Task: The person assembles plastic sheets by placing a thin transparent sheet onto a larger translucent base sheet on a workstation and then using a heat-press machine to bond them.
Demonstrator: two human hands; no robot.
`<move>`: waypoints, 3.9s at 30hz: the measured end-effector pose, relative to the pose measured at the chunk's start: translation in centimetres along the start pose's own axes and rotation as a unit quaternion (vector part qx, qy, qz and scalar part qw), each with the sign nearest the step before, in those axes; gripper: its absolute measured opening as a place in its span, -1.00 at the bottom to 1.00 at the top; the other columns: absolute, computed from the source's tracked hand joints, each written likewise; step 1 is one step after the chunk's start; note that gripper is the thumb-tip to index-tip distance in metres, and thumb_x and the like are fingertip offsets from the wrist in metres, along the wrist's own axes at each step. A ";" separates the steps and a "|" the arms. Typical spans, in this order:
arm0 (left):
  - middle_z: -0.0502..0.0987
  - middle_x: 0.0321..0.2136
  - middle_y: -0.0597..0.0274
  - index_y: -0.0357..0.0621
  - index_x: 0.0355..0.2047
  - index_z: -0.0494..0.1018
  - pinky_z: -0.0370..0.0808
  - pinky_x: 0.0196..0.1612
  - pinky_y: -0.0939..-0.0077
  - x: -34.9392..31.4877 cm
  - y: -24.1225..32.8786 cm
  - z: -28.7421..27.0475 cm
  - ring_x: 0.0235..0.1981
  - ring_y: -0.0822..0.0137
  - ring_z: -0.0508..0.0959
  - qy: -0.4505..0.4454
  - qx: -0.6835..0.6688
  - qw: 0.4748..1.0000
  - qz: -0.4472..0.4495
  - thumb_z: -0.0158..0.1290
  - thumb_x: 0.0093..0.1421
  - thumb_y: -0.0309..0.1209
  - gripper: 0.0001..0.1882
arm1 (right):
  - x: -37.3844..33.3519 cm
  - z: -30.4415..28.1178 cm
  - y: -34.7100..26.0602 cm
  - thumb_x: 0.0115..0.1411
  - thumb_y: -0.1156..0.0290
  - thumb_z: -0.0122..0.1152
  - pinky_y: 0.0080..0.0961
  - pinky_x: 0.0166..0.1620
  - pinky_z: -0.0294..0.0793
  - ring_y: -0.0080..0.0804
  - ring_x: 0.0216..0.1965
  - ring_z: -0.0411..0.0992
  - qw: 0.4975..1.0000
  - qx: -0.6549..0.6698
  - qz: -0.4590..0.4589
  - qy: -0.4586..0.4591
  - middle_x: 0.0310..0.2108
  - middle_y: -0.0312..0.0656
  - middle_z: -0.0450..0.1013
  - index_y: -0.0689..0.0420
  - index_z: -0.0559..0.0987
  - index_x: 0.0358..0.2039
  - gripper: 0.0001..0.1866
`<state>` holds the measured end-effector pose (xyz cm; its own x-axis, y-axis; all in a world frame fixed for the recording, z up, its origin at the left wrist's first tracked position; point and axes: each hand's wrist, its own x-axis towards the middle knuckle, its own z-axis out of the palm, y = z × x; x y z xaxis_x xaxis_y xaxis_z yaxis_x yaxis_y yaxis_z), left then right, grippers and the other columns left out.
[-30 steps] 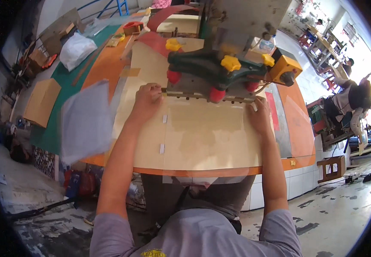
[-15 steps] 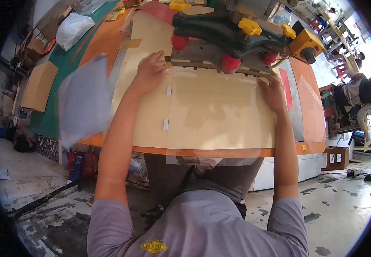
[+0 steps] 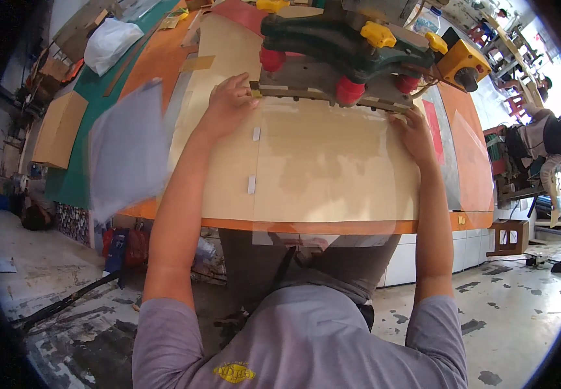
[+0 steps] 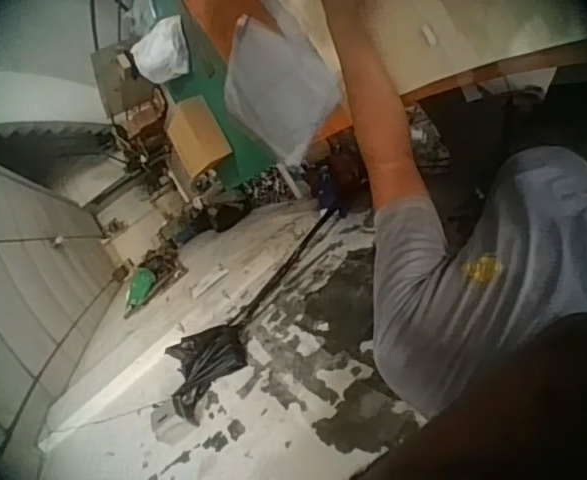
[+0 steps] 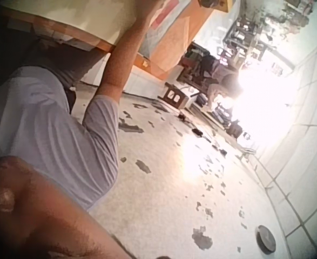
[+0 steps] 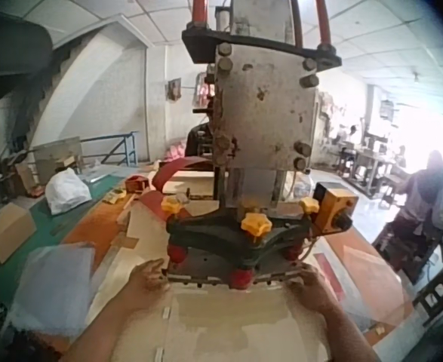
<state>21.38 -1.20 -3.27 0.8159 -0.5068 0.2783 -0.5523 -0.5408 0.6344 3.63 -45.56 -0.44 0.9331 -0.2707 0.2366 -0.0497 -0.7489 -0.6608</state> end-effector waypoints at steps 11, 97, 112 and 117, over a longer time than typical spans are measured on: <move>0.49 0.38 -0.07 -0.42 0.03 0.63 0.36 0.45 0.15 0.2 -0.5 0.4 0.39 -0.04 0.46 0.036 -0.069 0.997 -0.001 0.38 0.23 -0.31 -0.54 | 0.7 0.5 0.3 0.27 0.26 0.50 -0.18 0.43 0.36 -0.01 0.39 0.42 0.996 0.061 0.068 -0.017 0.42 -0.01 0.43 0.11 0.72 0.17 -0.53; 0.26 0.55 0.19 -0.14 0.48 0.34 -0.06 0.61 -0.16 -17.9 14.2 -0.1 0.57 -0.02 0.18 -0.082 0.162 0.982 0.051 0.00 0.50 0.00 -0.32 | -16.3 -1.5 -8.2 0.49 0.21 0.07 0.04 0.60 -0.07 -0.04 0.60 0.09 0.985 -0.137 -0.068 -0.078 0.54 -0.13 0.29 0.08 0.47 0.45 -0.44; 0.26 0.54 0.15 -0.17 0.46 0.34 0.05 0.57 -0.21 -17.8 13.8 1.1 0.53 -0.02 0.22 -0.024 0.162 0.984 0.066 -0.04 0.49 -0.02 -0.32 | -16.1 -1.0 -7.7 0.51 0.16 0.10 0.03 0.60 -0.06 -0.08 0.60 0.11 0.987 -0.129 -0.076 -0.050 0.53 -0.14 0.30 0.08 0.51 0.41 -0.46; 0.29 0.52 0.14 -0.21 0.43 0.37 0.10 0.54 -0.24 -17.8 13.9 0.9 0.51 -0.03 0.25 -0.015 0.163 0.984 0.072 -0.02 0.49 0.00 -0.32 | -16.0 -1.0 -7.9 0.49 0.15 0.13 0.04 0.60 -0.05 -0.09 0.59 0.13 0.989 -0.123 -0.073 -0.044 0.52 -0.15 0.32 0.09 0.54 0.39 -0.46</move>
<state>-0.97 -0.31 -0.09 0.7226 -0.6105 0.3241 -0.6911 -0.6466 0.3230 -11.23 -35.95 1.69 0.9637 -0.1022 0.2468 0.0136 -0.9039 -0.4276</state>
